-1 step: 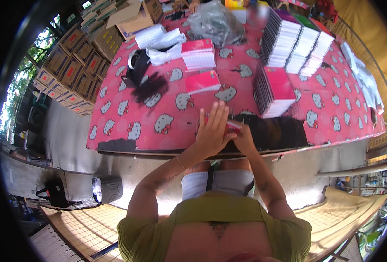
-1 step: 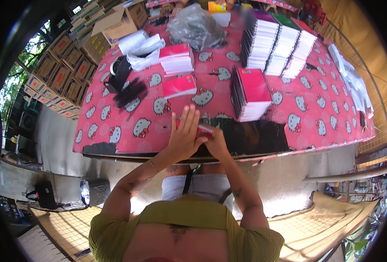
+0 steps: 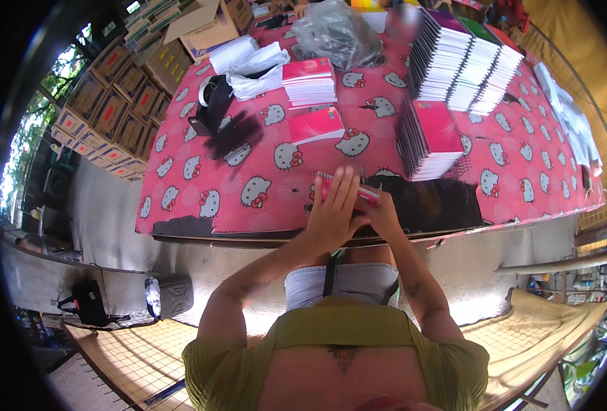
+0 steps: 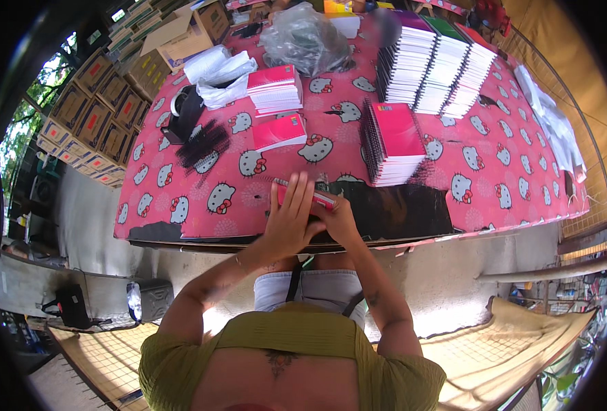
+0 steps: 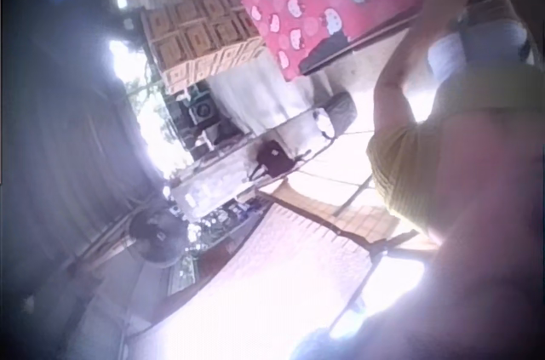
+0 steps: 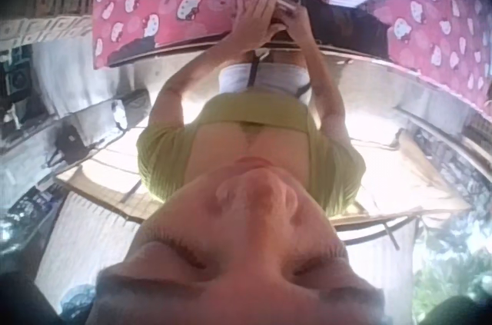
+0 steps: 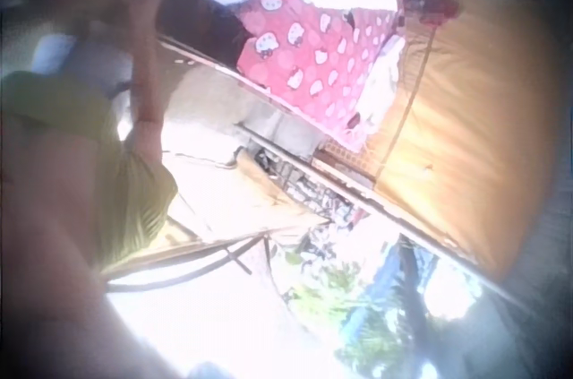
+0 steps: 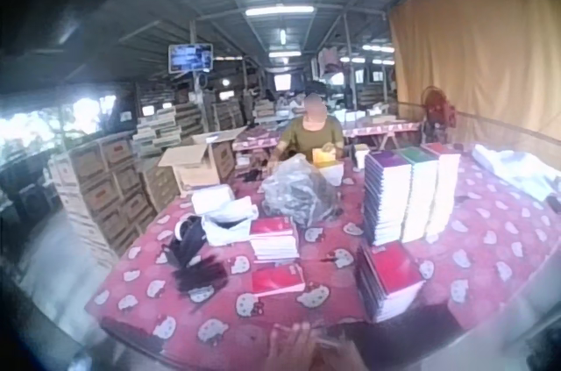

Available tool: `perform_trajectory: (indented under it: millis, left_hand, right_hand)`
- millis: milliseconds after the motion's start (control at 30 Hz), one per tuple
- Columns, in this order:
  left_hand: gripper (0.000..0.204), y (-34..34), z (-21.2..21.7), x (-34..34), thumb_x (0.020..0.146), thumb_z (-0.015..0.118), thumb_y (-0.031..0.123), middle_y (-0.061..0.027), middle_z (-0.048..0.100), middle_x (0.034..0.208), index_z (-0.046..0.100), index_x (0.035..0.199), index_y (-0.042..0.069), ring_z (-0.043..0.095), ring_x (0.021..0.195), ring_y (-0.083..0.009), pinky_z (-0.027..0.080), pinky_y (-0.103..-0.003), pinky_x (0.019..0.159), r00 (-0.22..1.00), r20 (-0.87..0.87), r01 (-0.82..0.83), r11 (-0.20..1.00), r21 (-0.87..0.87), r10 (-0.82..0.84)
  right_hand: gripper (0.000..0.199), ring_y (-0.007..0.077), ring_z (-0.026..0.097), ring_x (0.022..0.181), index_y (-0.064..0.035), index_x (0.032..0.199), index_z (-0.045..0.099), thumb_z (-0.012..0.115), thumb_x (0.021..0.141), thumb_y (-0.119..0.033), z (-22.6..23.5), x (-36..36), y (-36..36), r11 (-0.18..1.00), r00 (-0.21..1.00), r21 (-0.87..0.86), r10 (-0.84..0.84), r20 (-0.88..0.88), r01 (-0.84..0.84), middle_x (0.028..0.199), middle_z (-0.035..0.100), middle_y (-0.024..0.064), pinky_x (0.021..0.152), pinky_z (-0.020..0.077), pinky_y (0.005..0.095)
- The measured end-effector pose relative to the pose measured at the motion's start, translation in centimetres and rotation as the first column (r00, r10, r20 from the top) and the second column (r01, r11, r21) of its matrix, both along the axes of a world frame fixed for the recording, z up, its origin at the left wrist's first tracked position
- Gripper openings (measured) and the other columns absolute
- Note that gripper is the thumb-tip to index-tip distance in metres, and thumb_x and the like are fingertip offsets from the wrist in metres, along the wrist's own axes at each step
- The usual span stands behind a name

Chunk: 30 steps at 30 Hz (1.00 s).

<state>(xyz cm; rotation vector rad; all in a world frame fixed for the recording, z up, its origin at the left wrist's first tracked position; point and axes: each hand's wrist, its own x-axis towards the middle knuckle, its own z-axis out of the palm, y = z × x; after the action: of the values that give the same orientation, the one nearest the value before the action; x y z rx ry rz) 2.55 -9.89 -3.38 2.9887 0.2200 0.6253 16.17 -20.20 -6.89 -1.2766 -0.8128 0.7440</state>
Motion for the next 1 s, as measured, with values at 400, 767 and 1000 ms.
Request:
perform_trajectory:
  millis: [400,767,1000]
  left_hand:
    - [0.083,-0.6,-1.8,-2.2,0.096,0.046,0.057,-0.0239,0.029,0.158,0.032,0.151,-0.004,0.025,0.149,-0.0376,0.016,-0.065,0.114,1.0,0.0,-0.005,0.999,0.04,0.005]
    - [0.079,0.3,0.7,0.5,0.097,0.043,0.056,-0.0232,0.034,0.156,0.036,0.149,-0.003,0.03,0.147,-0.0363,0.013,-0.065,0.115,1.0,-0.001,0.025,0.999,0.045,-0.025]
    - [0.05,0.9,2.4,0.2,0.097,0.057,0.036,-0.0121,0.053,0.142,0.054,0.137,0.007,0.046,0.136,-0.0307,0.006,-0.067,0.115,0.984,0.17,0.071,0.989,-0.133,-0.047]
  right_hand:
    - [0.033,0.0175,0.072,0.091,-0.0046,0.123,0.068,0.068,0.09,-0.009,2.0,-1.5,-0.5,0.975,0.942,-0.203,-0.019,0.335,0.092,0.103,0.075,0.0155,0.082,0.0541,0.0325]
    - [0.033,0.03,0.071,0.088,-0.0048,0.122,0.068,0.066,0.088,-0.008,1.1,-0.9,0.0,0.952,0.96,-0.298,0.022,0.28,0.065,0.094,0.073,0.0192,0.094,0.0495,0.0398]
    - [0.036,0.0333,0.07,0.082,-0.0042,0.12,0.069,0.074,0.086,-0.016,-0.7,-0.3,0.3,0.993,0.91,-0.077,-0.05,0.411,0.089,0.096,0.073,0.0179,0.074,0.0536,0.0361]
